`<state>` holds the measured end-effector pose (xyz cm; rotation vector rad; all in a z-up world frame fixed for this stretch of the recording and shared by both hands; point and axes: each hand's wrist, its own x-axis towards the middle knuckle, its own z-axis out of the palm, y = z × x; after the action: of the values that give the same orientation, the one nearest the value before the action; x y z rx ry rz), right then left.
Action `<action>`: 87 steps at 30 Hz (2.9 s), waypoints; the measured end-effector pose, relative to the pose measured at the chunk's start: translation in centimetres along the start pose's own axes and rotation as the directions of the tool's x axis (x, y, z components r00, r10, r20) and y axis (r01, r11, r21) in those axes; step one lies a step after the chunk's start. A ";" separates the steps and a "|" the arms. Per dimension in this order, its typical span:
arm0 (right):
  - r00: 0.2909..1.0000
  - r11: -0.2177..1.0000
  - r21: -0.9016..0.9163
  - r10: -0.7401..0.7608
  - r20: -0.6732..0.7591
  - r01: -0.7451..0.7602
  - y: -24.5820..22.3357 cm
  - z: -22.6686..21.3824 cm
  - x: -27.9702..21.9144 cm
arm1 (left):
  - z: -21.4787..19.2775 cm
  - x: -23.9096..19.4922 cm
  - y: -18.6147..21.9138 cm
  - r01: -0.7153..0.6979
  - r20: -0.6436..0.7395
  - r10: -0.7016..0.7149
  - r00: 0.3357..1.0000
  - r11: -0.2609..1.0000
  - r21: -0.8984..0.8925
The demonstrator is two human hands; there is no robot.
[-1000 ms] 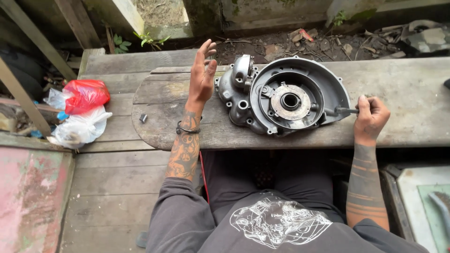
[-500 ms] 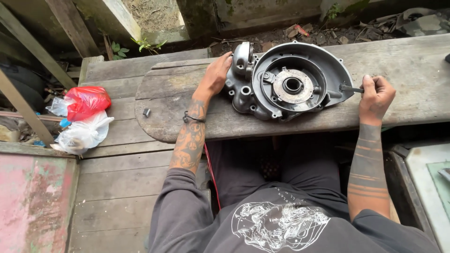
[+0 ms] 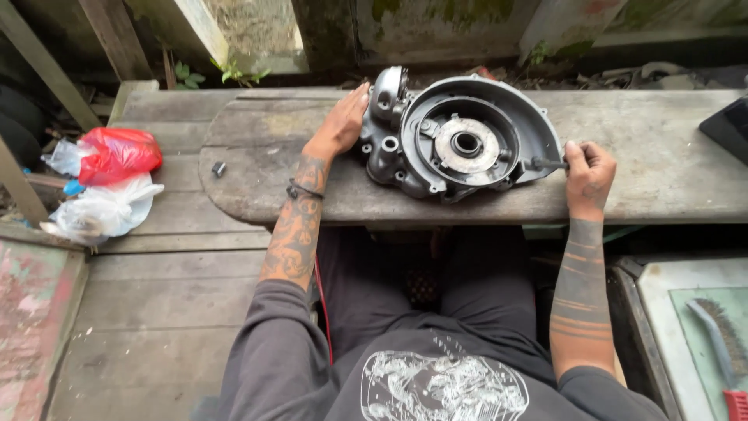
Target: Cleaning and inspecting a motorcycle engine casing using a small scraping tool on a wooden workbench.
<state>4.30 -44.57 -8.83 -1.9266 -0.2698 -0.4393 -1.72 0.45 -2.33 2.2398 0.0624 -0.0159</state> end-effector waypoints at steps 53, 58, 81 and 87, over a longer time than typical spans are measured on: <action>0.972 0.970 -0.166 -0.147 0.182 0.178 -7.1 1.3 -7.8 | 2.1 -2.0 -4.1 -0.082 -0.282 0.188 0.941 0.933 0.349; 0.974 0.982 -0.069 -0.167 0.153 0.179 -6.7 1.3 -7.7 | 3.1 -4.2 -3.4 0.029 -0.310 0.130 0.942 0.888 0.459; 0.968 0.946 0.218 -0.215 -0.131 0.239 -1.0 -1.4 0.3 | 0.1 -7.0 1.0 -0.189 -0.305 0.256 0.917 0.954 0.233; 0.994 0.946 0.320 0.078 -0.076 -0.050 0.6 0.0 1.6 | -0.6 -5.2 7.2 -0.230 -0.015 0.237 0.971 0.953 0.198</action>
<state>6.00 -44.84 -8.66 -1.5909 -0.2056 -0.4092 -6.54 -3.75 3.80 2.4301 -0.1916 0.1560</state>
